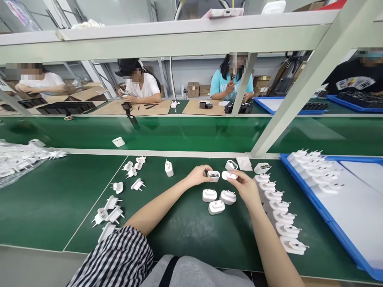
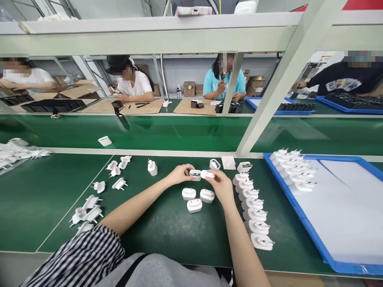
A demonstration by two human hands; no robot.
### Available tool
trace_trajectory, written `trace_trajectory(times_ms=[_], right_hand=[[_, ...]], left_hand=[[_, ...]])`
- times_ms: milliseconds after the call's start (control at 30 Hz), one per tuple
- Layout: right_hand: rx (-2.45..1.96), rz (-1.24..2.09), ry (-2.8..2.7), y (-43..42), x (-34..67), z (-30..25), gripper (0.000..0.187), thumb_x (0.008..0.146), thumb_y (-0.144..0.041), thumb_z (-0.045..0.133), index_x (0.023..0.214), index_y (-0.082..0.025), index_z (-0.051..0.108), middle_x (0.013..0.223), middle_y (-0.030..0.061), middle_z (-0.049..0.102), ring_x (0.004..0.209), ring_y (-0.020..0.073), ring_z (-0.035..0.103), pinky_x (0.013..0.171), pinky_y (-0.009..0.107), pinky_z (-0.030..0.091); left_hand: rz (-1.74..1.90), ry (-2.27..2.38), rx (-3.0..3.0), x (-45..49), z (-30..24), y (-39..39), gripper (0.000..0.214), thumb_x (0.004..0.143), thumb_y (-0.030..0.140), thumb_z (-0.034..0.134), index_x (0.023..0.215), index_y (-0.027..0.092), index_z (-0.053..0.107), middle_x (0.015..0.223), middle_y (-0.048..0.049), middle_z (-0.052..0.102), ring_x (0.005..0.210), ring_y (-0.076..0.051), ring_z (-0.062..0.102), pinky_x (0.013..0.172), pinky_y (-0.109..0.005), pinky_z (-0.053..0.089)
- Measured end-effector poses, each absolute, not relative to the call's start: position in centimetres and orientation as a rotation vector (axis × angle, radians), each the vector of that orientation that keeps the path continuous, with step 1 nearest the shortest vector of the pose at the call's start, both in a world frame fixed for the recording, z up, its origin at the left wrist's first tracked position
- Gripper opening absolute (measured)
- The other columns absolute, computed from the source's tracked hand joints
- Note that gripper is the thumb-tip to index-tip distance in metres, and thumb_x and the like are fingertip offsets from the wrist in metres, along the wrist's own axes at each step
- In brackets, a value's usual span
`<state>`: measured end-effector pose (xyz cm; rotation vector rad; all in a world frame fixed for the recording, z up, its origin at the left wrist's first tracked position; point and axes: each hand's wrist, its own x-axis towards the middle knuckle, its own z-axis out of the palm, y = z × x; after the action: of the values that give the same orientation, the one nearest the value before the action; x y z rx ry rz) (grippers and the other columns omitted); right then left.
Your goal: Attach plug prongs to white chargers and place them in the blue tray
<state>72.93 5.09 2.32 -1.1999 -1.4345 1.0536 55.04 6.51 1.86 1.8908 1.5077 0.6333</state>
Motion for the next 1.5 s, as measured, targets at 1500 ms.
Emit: trace_trajectory(times_ms=[1500], right_hand=[[-1.471, 0.646, -2.68, 9.1, 68.8, 5.1, 0.015, 0.053, -0.019, 0.054, 0.065, -0.024, 0.063, 0.056, -0.0002, 0.063, 0.054, 0.0184, 0.056, 0.047, 0.026, 0.038]], left_hand=[[-0.128, 1.692, 2.015, 56.4, 7.2, 4.5, 0.03, 0.061, 0.032, 0.058, 0.086, 0.017, 0.057, 0.088, -0.0112, 0.059, 0.08, -0.025, 0.054, 0.064, -0.031, 0.042]])
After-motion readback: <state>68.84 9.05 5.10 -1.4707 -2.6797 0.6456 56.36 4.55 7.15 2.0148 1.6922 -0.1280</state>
